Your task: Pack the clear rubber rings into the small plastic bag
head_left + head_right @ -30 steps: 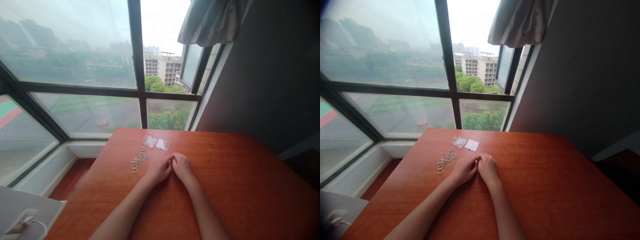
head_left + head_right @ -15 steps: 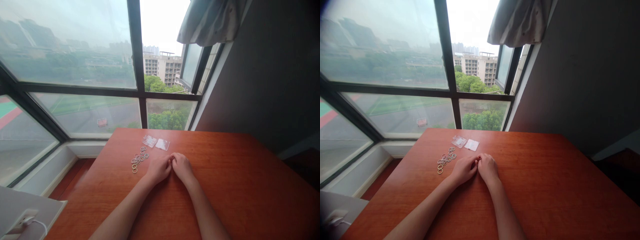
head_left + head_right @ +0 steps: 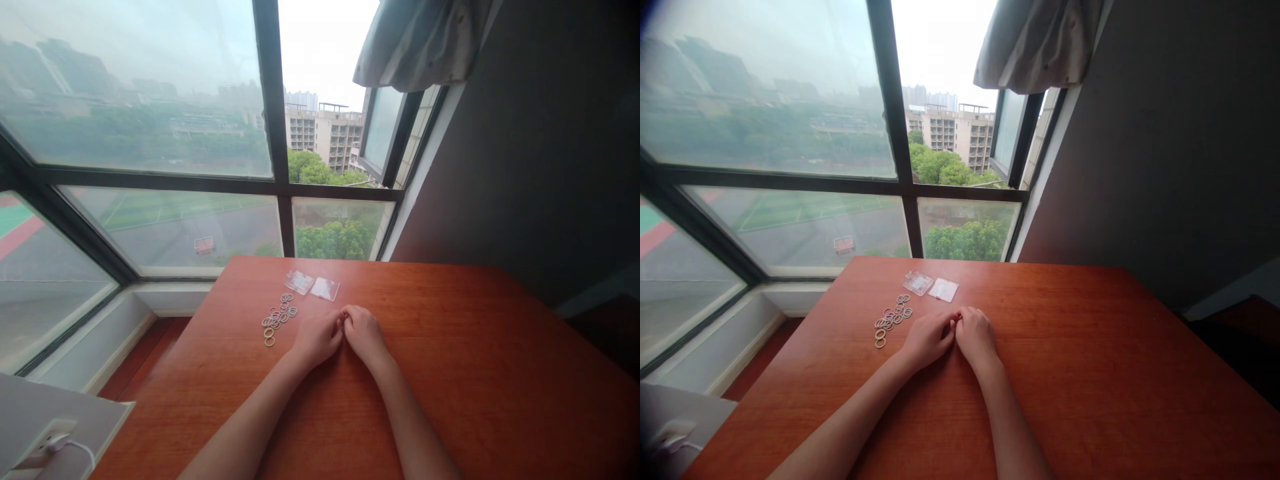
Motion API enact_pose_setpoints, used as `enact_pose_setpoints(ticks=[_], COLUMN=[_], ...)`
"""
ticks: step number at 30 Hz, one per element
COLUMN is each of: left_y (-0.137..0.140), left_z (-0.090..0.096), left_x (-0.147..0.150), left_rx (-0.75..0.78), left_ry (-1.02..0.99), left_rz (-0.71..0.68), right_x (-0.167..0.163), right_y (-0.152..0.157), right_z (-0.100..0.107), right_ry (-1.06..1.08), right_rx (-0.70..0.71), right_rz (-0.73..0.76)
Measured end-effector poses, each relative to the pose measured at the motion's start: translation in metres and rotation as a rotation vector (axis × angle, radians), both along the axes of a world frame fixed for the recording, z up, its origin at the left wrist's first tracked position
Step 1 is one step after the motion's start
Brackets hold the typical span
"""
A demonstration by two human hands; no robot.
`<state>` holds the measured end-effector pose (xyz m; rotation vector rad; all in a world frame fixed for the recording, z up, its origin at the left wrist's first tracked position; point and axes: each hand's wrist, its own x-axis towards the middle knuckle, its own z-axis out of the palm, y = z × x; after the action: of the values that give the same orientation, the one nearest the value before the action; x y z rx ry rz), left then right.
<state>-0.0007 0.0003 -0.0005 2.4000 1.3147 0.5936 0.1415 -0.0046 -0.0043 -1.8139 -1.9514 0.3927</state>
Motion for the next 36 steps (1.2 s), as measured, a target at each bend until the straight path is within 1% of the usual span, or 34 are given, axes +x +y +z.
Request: enact_pose_setpoints(ticks=[36], left_y=[0.0011], left_z=[-0.0025], left_x=[-0.0006], left_rx=[0.029], left_ry=[-0.022], left_rz=[-0.015], right_x=[0.0015], right_y=[0.0003], right_z=[-0.0044], right_ry=[0.03], right_rx=[0.017], right_rz=[-0.004])
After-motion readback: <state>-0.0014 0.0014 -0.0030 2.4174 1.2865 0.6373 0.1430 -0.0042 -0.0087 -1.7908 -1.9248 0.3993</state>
